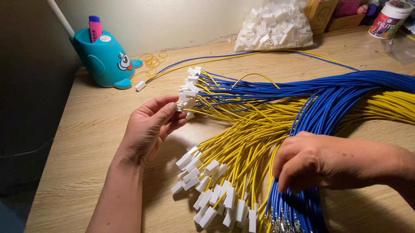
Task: The person inserts yellow and blue cables into white plastic connectors one at a time. They hold the connector in the left hand and push the cable end into the slot with the right hand, repeating this process for many cables.
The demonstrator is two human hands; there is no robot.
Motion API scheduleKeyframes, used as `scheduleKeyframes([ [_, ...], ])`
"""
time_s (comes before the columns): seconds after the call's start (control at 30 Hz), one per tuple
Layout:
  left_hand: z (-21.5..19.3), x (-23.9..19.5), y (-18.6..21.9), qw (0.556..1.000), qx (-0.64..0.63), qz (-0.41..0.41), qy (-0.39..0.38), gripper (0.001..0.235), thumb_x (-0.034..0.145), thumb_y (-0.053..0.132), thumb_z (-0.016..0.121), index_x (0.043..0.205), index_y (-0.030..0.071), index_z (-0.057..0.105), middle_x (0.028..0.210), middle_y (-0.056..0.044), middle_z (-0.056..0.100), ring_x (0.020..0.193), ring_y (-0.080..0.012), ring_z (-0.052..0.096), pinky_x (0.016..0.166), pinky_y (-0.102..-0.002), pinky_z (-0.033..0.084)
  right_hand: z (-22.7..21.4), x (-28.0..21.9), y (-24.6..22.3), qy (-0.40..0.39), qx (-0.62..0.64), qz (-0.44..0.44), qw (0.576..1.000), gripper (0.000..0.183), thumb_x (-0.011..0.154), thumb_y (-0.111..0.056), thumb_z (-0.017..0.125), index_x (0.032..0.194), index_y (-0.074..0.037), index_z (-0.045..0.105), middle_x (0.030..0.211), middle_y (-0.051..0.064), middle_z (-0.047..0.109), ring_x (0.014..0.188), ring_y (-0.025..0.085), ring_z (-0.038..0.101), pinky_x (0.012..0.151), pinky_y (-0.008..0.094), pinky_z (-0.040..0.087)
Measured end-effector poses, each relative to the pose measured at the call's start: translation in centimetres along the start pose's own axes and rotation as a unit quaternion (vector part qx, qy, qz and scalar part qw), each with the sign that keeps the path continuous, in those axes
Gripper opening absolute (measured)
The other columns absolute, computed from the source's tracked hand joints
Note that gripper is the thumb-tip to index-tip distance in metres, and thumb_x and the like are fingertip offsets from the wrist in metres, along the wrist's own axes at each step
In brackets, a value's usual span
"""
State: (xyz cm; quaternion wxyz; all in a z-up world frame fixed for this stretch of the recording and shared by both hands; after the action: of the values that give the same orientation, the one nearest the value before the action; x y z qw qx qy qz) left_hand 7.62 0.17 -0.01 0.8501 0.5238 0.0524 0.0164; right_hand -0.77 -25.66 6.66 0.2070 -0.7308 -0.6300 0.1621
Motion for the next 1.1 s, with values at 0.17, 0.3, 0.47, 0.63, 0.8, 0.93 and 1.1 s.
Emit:
scheduleKeyframes([
  [0.17, 0.2, -0.1, 0.0, 1.000, 0.007, 0.004, -0.009, 0.027, 0.086, 0.003, 0.064, 0.113, -0.003, 0.064, 0.087, -0.021, 0.068, 0.074, -0.0263, 0.067, 0.075, -0.033, 0.059, 0.4, 0.6, 1.2, 0.042, -0.048, 0.020, 0.998, 0.015, 0.093, -0.025, 0.059, 0.093, -0.018, 0.072, 0.085, -0.002, 0.069, 0.072, 0.017, 0.069, 0.061, 0.032, 0.052],
  [0.3, 0.2, 0.1, -0.4, 0.999, -0.020, 0.033, -0.016, 0.025, 0.087, 0.004, 0.067, 0.111, -0.003, 0.064, 0.085, -0.018, 0.070, 0.076, -0.0251, 0.073, 0.070, -0.033, 0.064, 2.3, 1.7, 3.0, 0.010, -0.125, 0.057, 0.990, 0.020, 0.088, -0.036, 0.066, 0.070, -0.031, 0.058, 0.077, -0.009, 0.060, 0.080, 0.020, 0.061, 0.066, 0.035, 0.046],
  [0.47, 0.1, 0.2, -0.7, 1.000, -0.012, 0.018, -0.012, 0.025, 0.087, 0.003, 0.066, 0.111, -0.002, 0.065, 0.084, -0.020, 0.070, 0.076, -0.0264, 0.070, 0.073, -0.034, 0.062, 2.2, 2.5, 2.5, -0.045, -0.117, 0.043, 0.991, 0.015, 0.086, -0.034, 0.065, 0.071, -0.032, 0.063, 0.076, -0.011, 0.063, 0.080, 0.016, 0.060, 0.065, 0.035, 0.042],
  [0.63, 0.4, 0.7, -0.9, 0.999, -0.034, 0.020, -0.032, 0.031, 0.084, 0.002, 0.066, 0.114, -0.004, 0.064, 0.087, -0.021, 0.069, 0.073, -0.0262, 0.067, 0.074, -0.034, 0.059, 0.5, 2.2, 5.8, 0.016, 0.015, 0.083, 0.996, 0.017, 0.097, -0.026, 0.049, 0.088, -0.016, 0.060, 0.083, 0.000, 0.065, 0.073, 0.019, 0.061, 0.068, 0.032, 0.050],
  [0.8, 1.2, 0.9, -1.8, 0.995, -0.085, -0.018, -0.043, 0.027, 0.087, -0.001, 0.063, 0.114, -0.005, 0.064, 0.085, -0.023, 0.066, 0.076, -0.0288, 0.067, 0.073, -0.036, 0.060, -5.4, 2.3, 11.5, 0.372, 0.175, 0.279, 0.868, 0.017, 0.094, -0.019, 0.059, 0.100, -0.009, 0.072, 0.066, -0.002, 0.046, 0.057, 0.009, 0.036, 0.050, 0.025, 0.030],
  [0.93, 1.6, 0.5, -1.6, 0.996, -0.082, -0.028, -0.025, 0.026, 0.088, 0.001, 0.063, 0.114, -0.004, 0.065, 0.083, -0.023, 0.067, 0.074, -0.0266, 0.068, 0.071, -0.034, 0.060, -6.1, 5.4, 11.8, 0.418, 0.113, 0.290, 0.854, 0.017, 0.085, -0.020, 0.069, 0.094, -0.011, 0.080, 0.074, -0.004, 0.069, 0.068, 0.007, 0.055, 0.067, 0.022, 0.044],
  [1.1, 1.4, 0.4, -2.2, 0.994, -0.097, -0.051, 0.013, 0.023, 0.089, 0.004, 0.064, 0.111, -0.003, 0.065, 0.085, -0.023, 0.068, 0.073, -0.0256, 0.068, 0.068, -0.031, 0.060, -5.1, 6.4, 11.4, 0.451, 0.067, 0.275, 0.846, 0.010, 0.078, -0.023, 0.076, 0.082, -0.016, 0.081, 0.072, -0.005, 0.069, 0.064, 0.007, 0.057, 0.063, 0.022, 0.044],
])
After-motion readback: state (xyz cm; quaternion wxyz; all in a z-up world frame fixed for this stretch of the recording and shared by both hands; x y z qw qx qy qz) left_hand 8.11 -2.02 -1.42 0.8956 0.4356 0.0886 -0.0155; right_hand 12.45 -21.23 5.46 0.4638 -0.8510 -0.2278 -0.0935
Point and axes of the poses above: each hand's wrist, its own x-axis towards the middle knuckle, its own z-axis out of the palm, y = z × x, the point moved 8 cm from there along x, towards the middle knuckle
